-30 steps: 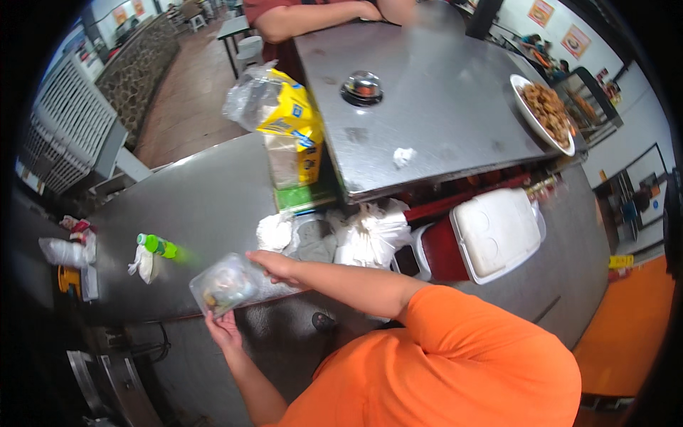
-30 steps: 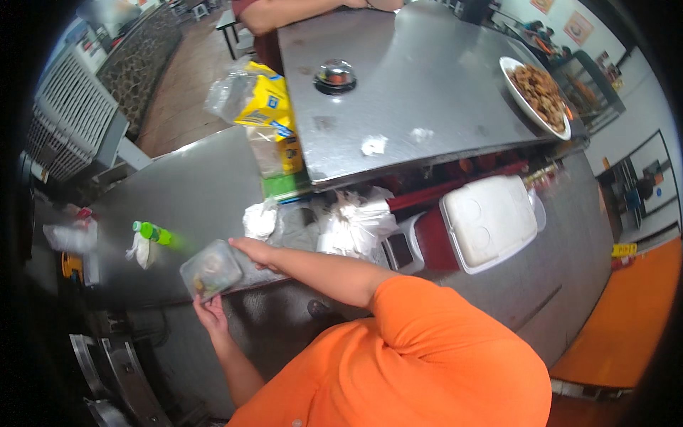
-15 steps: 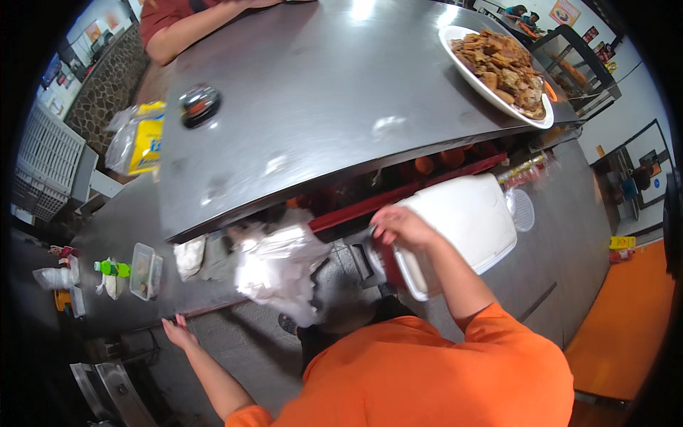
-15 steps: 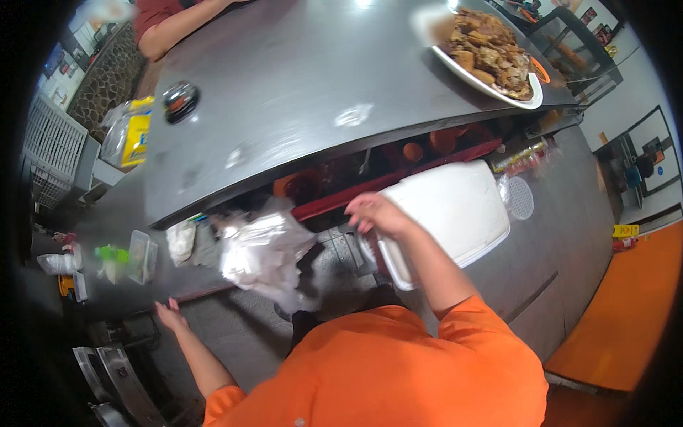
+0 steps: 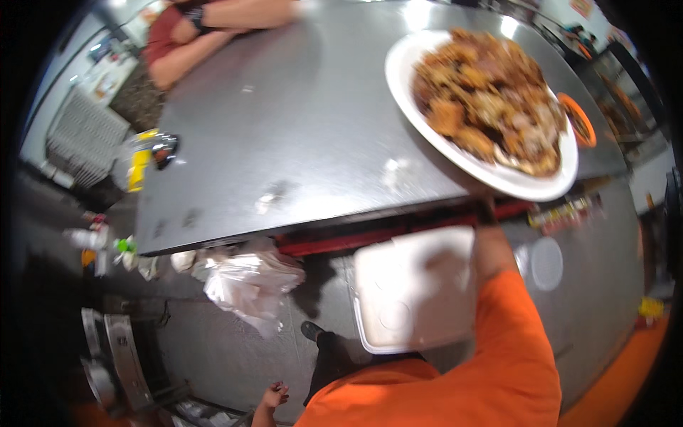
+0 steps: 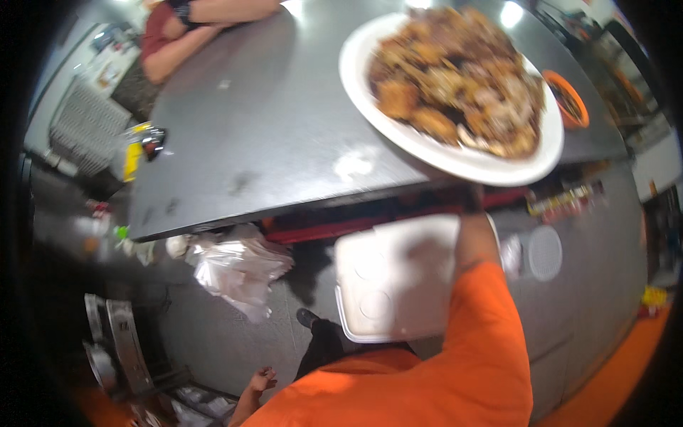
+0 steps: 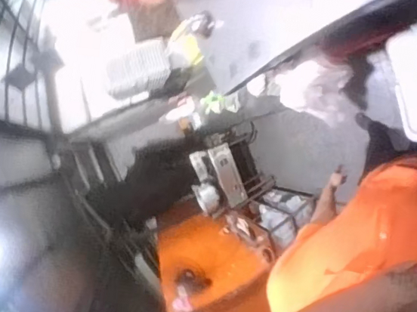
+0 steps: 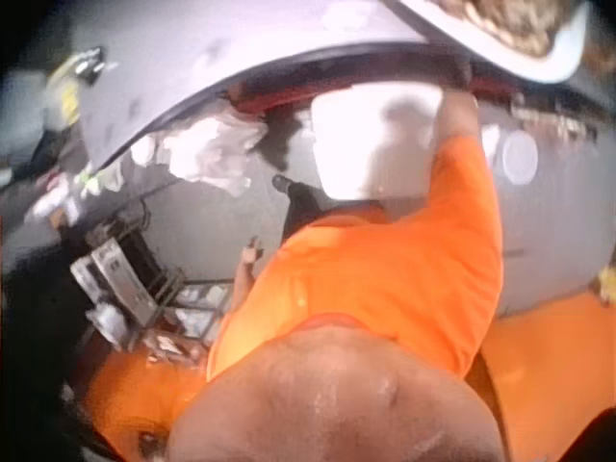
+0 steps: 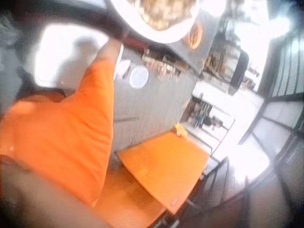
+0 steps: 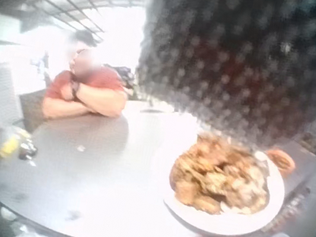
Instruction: The person assembles a food order by placing cooked meat, green vegetables, and mushrooms into a clear plastic container using tongs. They then carry the container through the dining area and place it on a table, followed by a small bowl of green garnish.
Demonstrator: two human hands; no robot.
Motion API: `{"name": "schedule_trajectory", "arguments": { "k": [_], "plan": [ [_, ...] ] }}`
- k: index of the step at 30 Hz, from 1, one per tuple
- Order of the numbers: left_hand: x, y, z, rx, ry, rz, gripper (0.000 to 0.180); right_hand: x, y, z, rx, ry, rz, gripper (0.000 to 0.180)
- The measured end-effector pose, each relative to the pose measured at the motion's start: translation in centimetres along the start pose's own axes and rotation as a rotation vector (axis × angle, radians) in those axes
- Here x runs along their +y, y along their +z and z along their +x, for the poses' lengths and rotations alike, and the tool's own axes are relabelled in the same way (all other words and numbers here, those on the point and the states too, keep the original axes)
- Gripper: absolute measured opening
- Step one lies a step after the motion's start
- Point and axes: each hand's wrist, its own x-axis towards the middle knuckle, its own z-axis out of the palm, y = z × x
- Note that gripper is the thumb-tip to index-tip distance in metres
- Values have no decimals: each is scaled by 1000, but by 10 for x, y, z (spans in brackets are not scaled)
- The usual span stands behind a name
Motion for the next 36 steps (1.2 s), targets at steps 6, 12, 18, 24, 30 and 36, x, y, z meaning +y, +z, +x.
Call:
{"name": "schedule_trajectory", "arguments": {
  "k": [6,12,18,24,30,36],
  "plan": [
    [9,18,3,46,158,-163,63,39,4,14,-54,46,-4,43],
    [-15,32,-19,55,188,-104,59,59,17,16,-99,84,24,42],
    [-59,40,-35,56,100,-207,52,72,18,21,-48,92,149,41],
    [-66,61,-27,81,211,-116,48,63,-20,-37,728,-428,-76,43],
    [54,142,-63,-15,666,-189,35,-90,-116,-210,-128,-19,668,20],
    [203,205,-167,-492,855,-675,58,-191,-98,-387,-874,-359,1026,12]
  ]
}}
